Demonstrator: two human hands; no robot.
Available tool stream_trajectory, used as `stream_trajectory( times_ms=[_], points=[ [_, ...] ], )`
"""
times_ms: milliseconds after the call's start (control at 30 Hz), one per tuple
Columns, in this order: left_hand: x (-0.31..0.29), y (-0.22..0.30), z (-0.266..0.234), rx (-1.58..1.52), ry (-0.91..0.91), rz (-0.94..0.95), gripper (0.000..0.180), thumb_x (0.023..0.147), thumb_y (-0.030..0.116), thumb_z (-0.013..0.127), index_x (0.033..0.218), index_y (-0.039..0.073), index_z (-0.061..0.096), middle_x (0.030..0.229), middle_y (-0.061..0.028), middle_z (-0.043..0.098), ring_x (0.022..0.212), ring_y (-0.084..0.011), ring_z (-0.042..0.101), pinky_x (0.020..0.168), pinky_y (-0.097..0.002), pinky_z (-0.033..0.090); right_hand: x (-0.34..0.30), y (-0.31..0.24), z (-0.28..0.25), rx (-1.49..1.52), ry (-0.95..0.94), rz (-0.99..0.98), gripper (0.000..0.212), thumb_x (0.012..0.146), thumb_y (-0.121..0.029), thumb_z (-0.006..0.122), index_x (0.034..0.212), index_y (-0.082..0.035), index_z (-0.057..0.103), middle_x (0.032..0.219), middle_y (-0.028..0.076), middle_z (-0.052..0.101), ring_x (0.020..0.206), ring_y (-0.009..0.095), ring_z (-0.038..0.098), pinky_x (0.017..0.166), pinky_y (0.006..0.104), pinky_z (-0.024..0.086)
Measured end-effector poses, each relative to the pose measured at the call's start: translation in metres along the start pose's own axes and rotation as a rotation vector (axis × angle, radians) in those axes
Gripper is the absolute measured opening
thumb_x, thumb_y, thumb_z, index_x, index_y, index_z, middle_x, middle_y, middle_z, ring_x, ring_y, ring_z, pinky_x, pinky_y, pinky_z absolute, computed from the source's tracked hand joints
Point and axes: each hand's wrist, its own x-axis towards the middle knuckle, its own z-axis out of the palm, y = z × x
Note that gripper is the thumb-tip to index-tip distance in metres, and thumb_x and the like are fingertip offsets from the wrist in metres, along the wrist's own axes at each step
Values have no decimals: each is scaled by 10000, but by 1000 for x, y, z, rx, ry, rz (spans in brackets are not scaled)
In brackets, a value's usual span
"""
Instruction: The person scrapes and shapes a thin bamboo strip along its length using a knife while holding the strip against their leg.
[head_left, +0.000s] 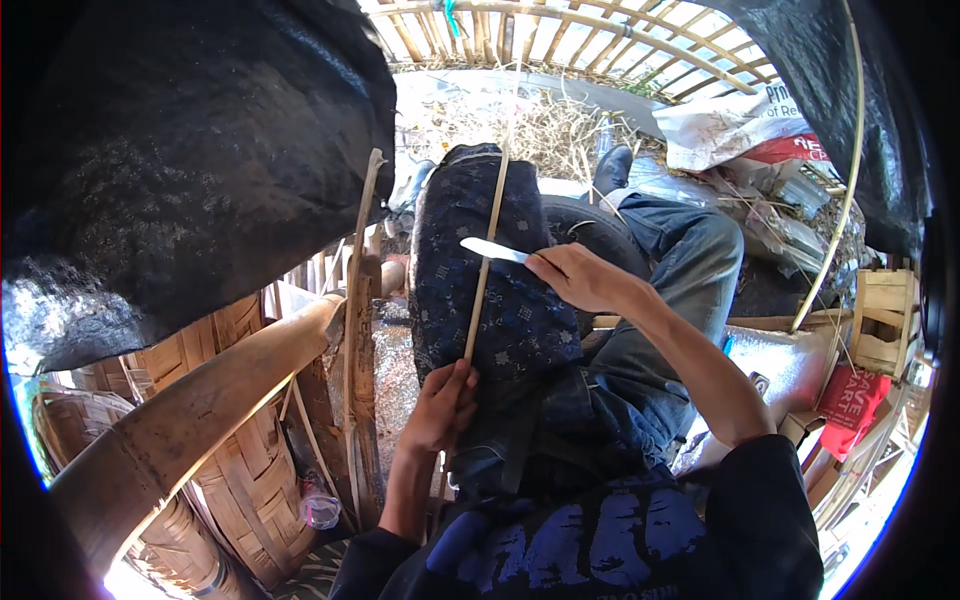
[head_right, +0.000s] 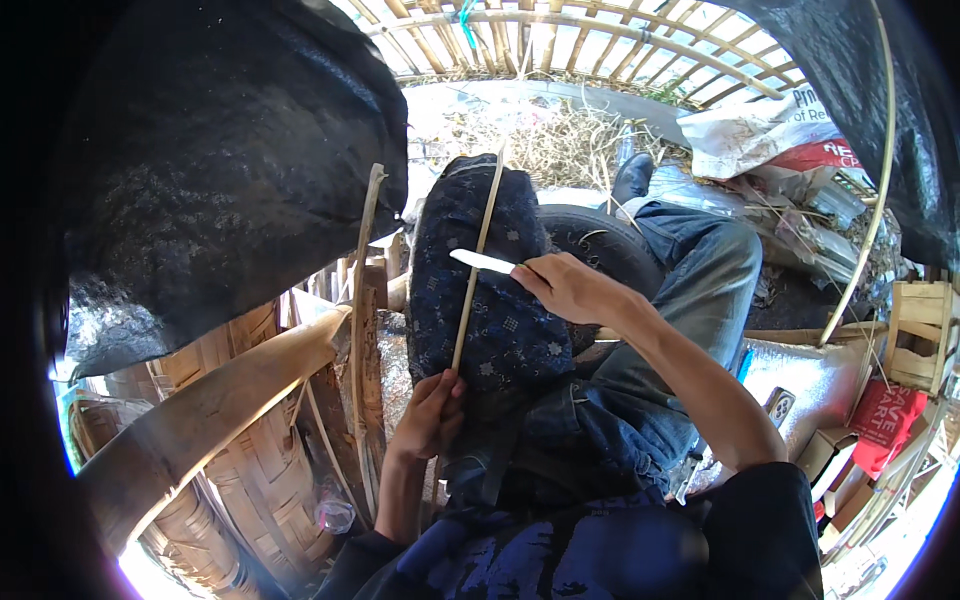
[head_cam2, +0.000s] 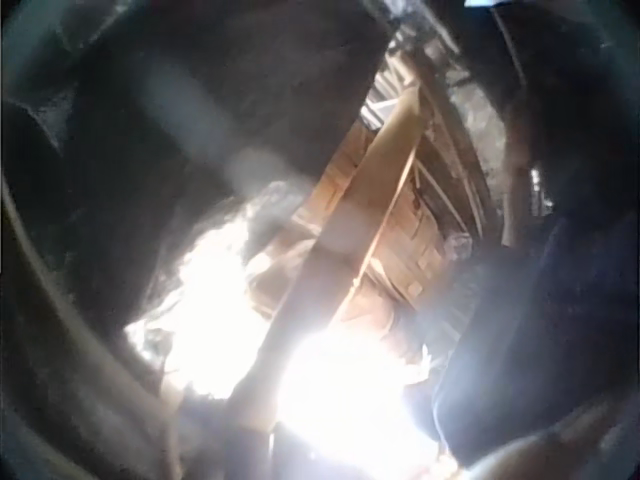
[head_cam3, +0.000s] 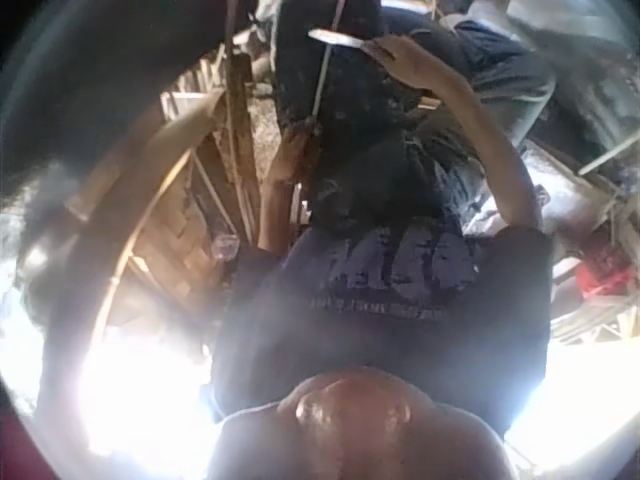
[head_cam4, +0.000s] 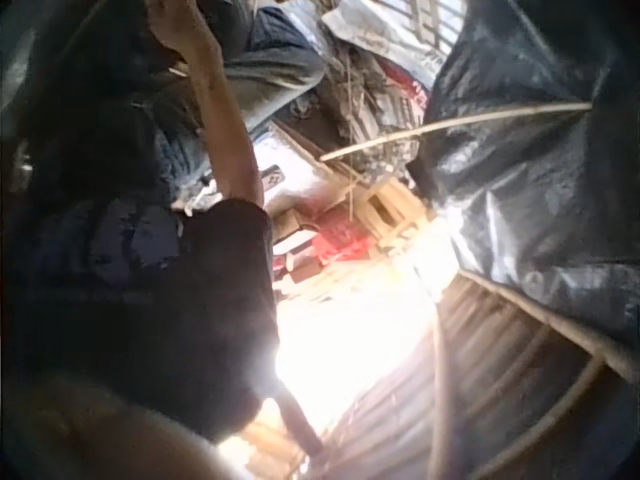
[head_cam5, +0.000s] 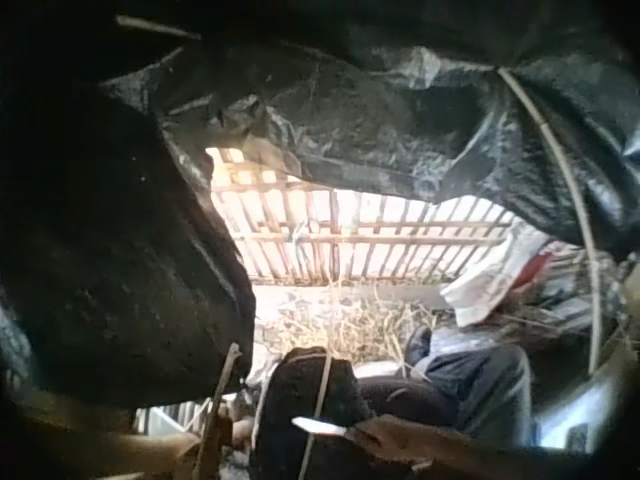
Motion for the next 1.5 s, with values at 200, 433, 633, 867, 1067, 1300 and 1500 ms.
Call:
stream_trajectory(
  times_ms=[200,433,633,867,1067,1300,1500],
  points=[
    [-1,0,-5,-123,-177,-103,291,965,328,384,755,132,432,550,77,260,398,-26,205,341,-190,146,31,29,-46,16,189,111,500,957,-386,340,738,37,490,551,166,484,530,223,490,558,398,389],
    [7,-2,-16,-293,-287,-154,296,965,334,380,735,150,413,550,74,251,394,-24,203,340,-191,133,28,19,-9,-37,99,212,481,950,-375,358,802,41,549,665,251,540,665,422,532,629,454,400],
    [6,-4,-14,-263,-244,-151,296,962,339,387,736,149,410,548,74,257,387,-26,214,335,-191,136,3,7,13,50,-35,277,463,951,-348,367,828,56,558,694,249,557,708,404,559,651,429,427],
    [8,4,-1,-202,-171,-73,287,963,335,387,746,150,421,547,74,270,384,-29,229,338,-189,144,-21,-12,17,58,-220,205,478,943,-386,387,806,40,553,657,200,552,631,339,543,641,423,420],
    [1,15,15,-124,-109,-21,291,971,318,367,755,134,433,537,72,266,381,-28,228,340,-188,151,15,-3,-30,257,108,250,490,945,-455,347,682,-51,435,532,7,406,459,123,383,440,312,334],
    [7,20,33,104,148,203,325,982,275,333,726,99,431,520,63,287,366,-26,223,333,-197,201,27,-6,-9,-23,31,136,431,958,-324,373,763,38,502,554,187,489,495,290,486,523,415,381],
    [16,11,26,42,64,133,295,972,300,366,751,118,435,535,77,269,377,-17,213,339,-196,157,9,10,8,199,89,215,447,956,-329,378,785,63,507,598,224,442,527,253,422,558,385,384]
  ],
)
